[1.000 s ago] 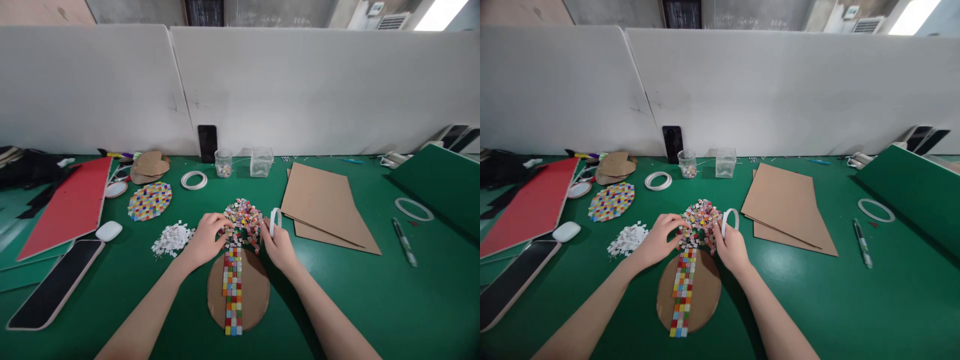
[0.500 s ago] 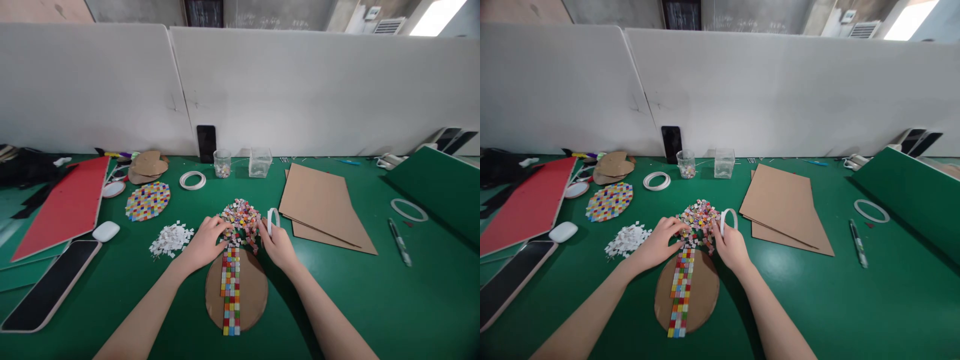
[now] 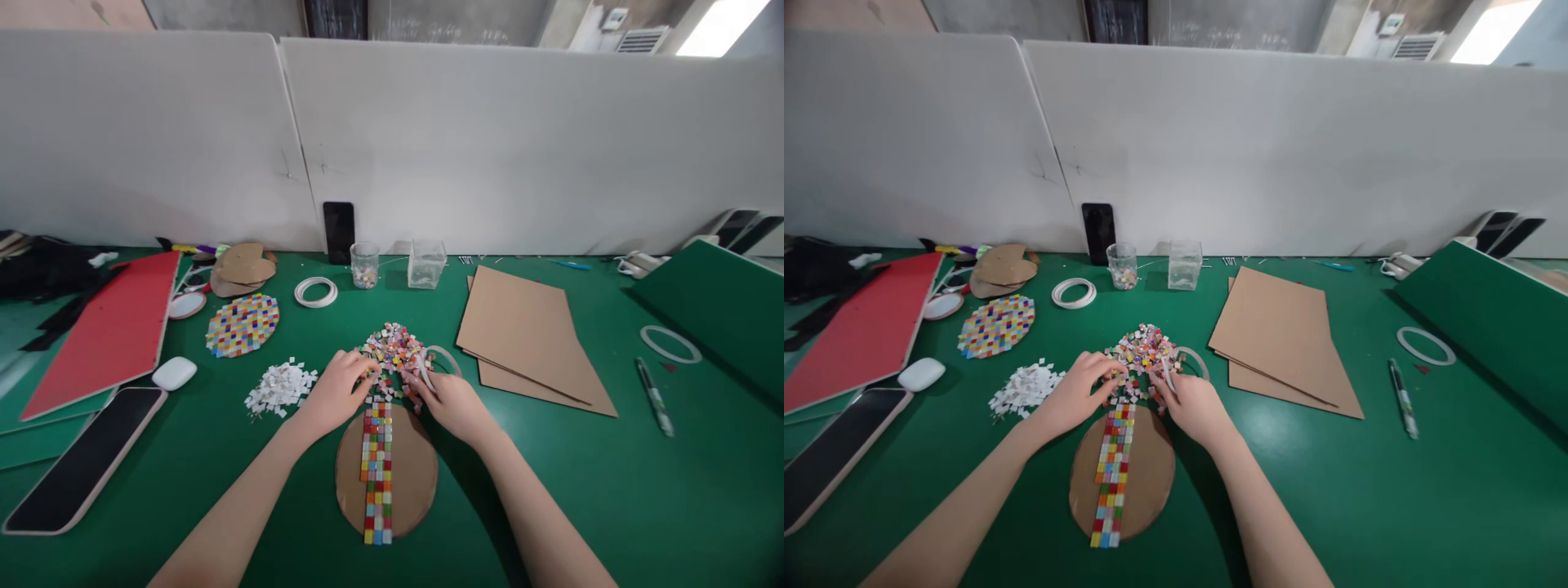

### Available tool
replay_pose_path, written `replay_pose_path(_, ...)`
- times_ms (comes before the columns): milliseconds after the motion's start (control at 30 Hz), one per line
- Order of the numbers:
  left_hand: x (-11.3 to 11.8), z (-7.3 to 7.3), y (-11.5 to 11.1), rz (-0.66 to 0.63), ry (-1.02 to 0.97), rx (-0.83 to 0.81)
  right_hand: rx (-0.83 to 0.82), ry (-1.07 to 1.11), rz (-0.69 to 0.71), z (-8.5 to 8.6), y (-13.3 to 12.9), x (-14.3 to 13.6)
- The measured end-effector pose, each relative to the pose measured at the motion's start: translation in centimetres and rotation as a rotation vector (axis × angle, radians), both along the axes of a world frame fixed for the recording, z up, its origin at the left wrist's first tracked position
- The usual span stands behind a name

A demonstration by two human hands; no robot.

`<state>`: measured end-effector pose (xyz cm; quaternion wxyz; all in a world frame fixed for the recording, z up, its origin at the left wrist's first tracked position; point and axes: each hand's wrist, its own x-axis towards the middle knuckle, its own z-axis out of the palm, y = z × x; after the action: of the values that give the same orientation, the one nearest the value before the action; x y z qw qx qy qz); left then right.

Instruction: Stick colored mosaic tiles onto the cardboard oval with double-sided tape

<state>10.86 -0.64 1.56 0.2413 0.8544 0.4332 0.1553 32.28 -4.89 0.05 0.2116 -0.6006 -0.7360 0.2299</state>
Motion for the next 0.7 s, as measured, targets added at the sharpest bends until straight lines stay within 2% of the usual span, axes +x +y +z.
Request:
replay_pose_path(100, 0.0, 0.1, -0.1, -0.008, -0.016, -0.001, -0.005, -0.122, 0.058, 0.2, -0.2, 0.2)
replay_pose_path(233, 0.4, 0.3, -0.4, -0.064, -0.051, 0.009, -0.018, -0.25, 0.054, -0.1, -0.2, 0.1)
replay_pose_path(433, 1.0, 0.4, -0.9, -0.087, -0.056, 0.0, 0.006, -0.326, 0.087, -0.6, -0.5, 0.0)
replay_pose_path(700, 1.3, 0.6, -1.1, -0.088, -0.053, 0.007, -0.038, -0.316, 0.112, 0.0, -0.5, -0.2)
